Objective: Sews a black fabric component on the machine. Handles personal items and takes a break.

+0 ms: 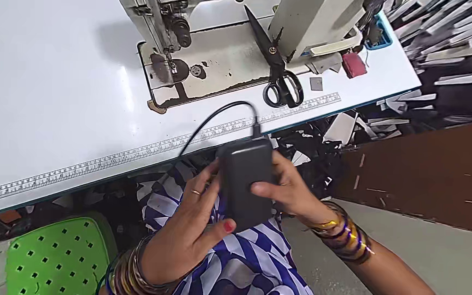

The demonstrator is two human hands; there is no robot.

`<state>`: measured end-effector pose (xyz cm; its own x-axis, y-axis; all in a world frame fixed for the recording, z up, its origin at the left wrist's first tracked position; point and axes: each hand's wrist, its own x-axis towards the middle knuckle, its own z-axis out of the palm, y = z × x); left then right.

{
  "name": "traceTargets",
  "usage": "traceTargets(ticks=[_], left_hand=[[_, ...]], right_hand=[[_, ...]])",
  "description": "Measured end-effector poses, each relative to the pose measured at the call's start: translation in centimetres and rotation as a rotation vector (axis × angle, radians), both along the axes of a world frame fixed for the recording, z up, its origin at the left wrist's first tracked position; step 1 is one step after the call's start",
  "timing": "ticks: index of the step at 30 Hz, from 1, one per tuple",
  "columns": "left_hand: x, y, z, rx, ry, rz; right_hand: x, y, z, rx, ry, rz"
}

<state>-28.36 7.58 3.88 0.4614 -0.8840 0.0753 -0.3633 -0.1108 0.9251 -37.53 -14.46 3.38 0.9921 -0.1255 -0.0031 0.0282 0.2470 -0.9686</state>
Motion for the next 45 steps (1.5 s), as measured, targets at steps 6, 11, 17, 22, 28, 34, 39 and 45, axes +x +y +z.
traceTargets(ticks=[6, 11, 17, 22, 28, 34, 39, 45], left_hand=[[-0.6, -1.0, -2.6, 0.046, -0.263, -0.377], [0.5, -2.8, -2.6, 0.002, -0.195, -0.396], [1.9, -0.7, -1.4, -0.147, 0.321, -0.747], [1.9, 0.9, -2.6, -0.020, 0.127, -0.391], [1.4, -2.1, -3.2, 0.216, -0.022, -0.510], [0.9, -2.1, -2.3, -0.038, -0.070, -0.397], [1.1, -0.7, -1.1, -0.215, -0.070, -0.158], [1.8, -0.3, 3.2, -0.005, -0.782, 0.114]], right_hand=[[-4.6, -2.8, 1.4, -0.028, 0.094, -0.394], [-5.3, -3.2, 2.7, -0.029, -0.022, -0.342], [-5.3, -4.1, 1.6, 0.074, -0.012, -0.287], [-5.6, -4.0, 0.3, 0.148, -0.009, -0.278], [-6.0, -3.7, 0.4, 0.141, -0.014, -0.300], [-6.7, -4.1, 0.4, 0.105, -0.029, -0.351], [-5.5, -4.0, 0.4, 0.077, 0.036, -0.318], [-1.9, -1.6, 1.5, -1.104, -0.213, 0.164]])
